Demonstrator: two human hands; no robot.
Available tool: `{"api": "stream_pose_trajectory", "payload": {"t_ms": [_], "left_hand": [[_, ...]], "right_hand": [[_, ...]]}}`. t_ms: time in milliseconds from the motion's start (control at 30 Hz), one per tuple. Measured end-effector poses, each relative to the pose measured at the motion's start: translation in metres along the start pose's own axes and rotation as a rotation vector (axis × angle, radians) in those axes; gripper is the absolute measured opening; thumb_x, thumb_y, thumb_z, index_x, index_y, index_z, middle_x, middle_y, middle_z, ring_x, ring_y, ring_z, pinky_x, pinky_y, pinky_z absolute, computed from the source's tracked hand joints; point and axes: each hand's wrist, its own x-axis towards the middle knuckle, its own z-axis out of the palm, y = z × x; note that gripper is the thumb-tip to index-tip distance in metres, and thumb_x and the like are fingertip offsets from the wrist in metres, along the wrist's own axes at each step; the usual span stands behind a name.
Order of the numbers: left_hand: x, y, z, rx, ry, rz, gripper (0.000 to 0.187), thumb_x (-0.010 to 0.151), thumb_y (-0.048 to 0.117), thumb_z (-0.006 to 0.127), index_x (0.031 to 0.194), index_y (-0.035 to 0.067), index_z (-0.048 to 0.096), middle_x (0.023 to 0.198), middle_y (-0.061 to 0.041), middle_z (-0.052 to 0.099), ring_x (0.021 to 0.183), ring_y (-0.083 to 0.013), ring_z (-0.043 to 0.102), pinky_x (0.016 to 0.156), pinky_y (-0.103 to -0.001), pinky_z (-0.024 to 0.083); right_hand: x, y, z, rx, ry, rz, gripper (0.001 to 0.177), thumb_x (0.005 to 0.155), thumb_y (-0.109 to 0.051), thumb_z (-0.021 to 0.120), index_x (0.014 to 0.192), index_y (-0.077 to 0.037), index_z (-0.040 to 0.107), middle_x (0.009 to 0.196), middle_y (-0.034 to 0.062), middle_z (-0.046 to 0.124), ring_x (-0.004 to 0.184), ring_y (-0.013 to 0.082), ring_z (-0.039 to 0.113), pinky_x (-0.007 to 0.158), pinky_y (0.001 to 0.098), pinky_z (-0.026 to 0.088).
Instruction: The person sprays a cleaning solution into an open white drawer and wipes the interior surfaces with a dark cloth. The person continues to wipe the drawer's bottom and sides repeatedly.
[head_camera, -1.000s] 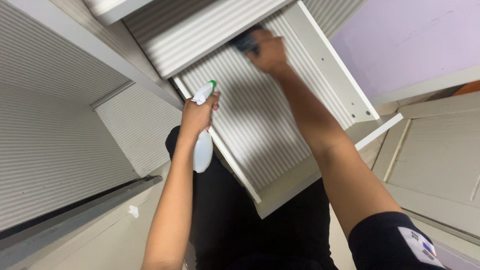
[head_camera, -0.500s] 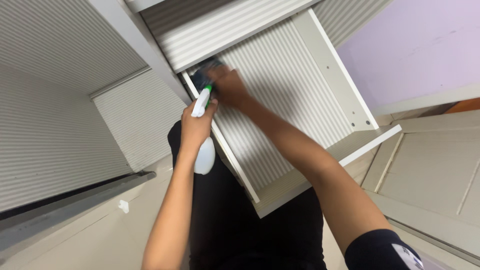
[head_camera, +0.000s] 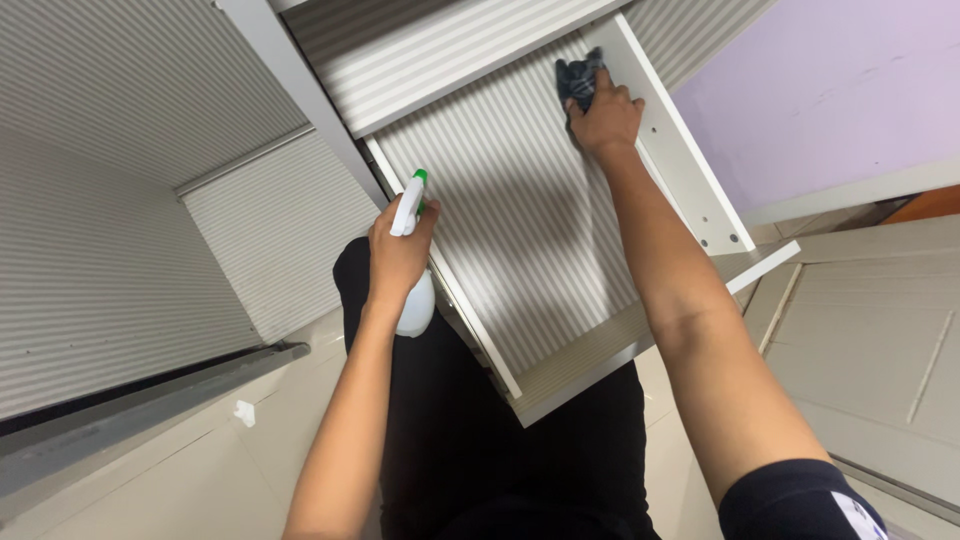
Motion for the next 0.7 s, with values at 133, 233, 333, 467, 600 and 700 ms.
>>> {"api": "stream_pose_trajectory", "payload": {"t_ms": [133,233,333,467,600,700], "left_hand": [[0.001,0.0,-0.001,0.006,-0.016,-0.041,0.018,0.097,0.021,0.066,0.099,0.005,0.073,0.066,-0.005,0.062,0.057,-0.0126,0.057,0.055,-0.033,0.046],[0.0,-0.002,0.002,-0.008,0.006,-0.018,0.018,0.097,0.022,0.066,0.099,0.005,0.073,0.067,-0.006,0.063,0.059,-0.0129,0.059,0.057,-0.033,0.047],[-0.001,-0.005,0.003,-0.002,0.028,0.013,0.018,0.095,0.022,0.067,0.099,0.005,0.073,0.069,-0.006,0.066,0.061,-0.0139,0.061,0.059,-0.033,0.049],[-0.002,-0.009,0.005,-0.006,0.053,0.058,0.019,0.094,0.023,0.07,0.097,0.004,0.072,0.071,-0.007,0.067,0.062,-0.0147,0.063,0.062,-0.033,0.05],[-0.004,-0.012,0.006,-0.012,0.055,0.072,0.017,0.092,0.02,0.069,0.098,0.004,0.072,0.072,-0.008,0.068,0.062,-0.0143,0.063,0.061,-0.033,0.05],[-0.003,-0.012,0.004,-0.019,0.032,0.052,0.014,0.093,0.017,0.067,0.099,0.005,0.072,0.069,-0.008,0.066,0.061,-0.0146,0.062,0.061,-0.033,0.049]], "right_hand": [[0.003,-0.021,0.03,-0.106,0.031,-0.004,0.073,0.094,-0.044,0.064,0.148,-0.002,0.039,0.127,0.0284,0.061,0.12,0.0382,0.057,0.104,0.0559,0.036],[-0.026,-0.073,0.052,-0.066,-0.026,-0.235,0.07,0.095,-0.036,0.065,0.151,0.0,0.041,0.13,0.0241,0.064,0.115,0.035,0.062,0.103,0.0522,0.041],[-0.077,-0.136,0.061,0.057,-0.007,-0.56,0.066,0.086,-0.03,0.075,0.143,-0.009,0.05,0.133,0.0179,0.064,0.126,0.0333,0.057,0.102,0.051,0.044],[-0.124,-0.166,0.047,0.041,0.067,-0.805,0.077,0.072,-0.035,0.083,0.137,-0.008,0.052,0.138,0.0176,0.061,0.124,0.0383,0.056,0.095,0.0526,0.043],[-0.122,-0.139,0.021,0.106,-0.048,-0.785,0.071,0.081,-0.048,0.081,0.137,-0.015,0.054,0.133,0.0169,0.063,0.124,0.0382,0.056,0.1,0.0567,0.037],[-0.105,-0.097,0.008,0.014,-0.13,-0.569,0.067,0.09,-0.044,0.072,0.147,-0.016,0.049,0.135,0.0193,0.064,0.122,0.0323,0.061,0.105,0.0519,0.04]]}}
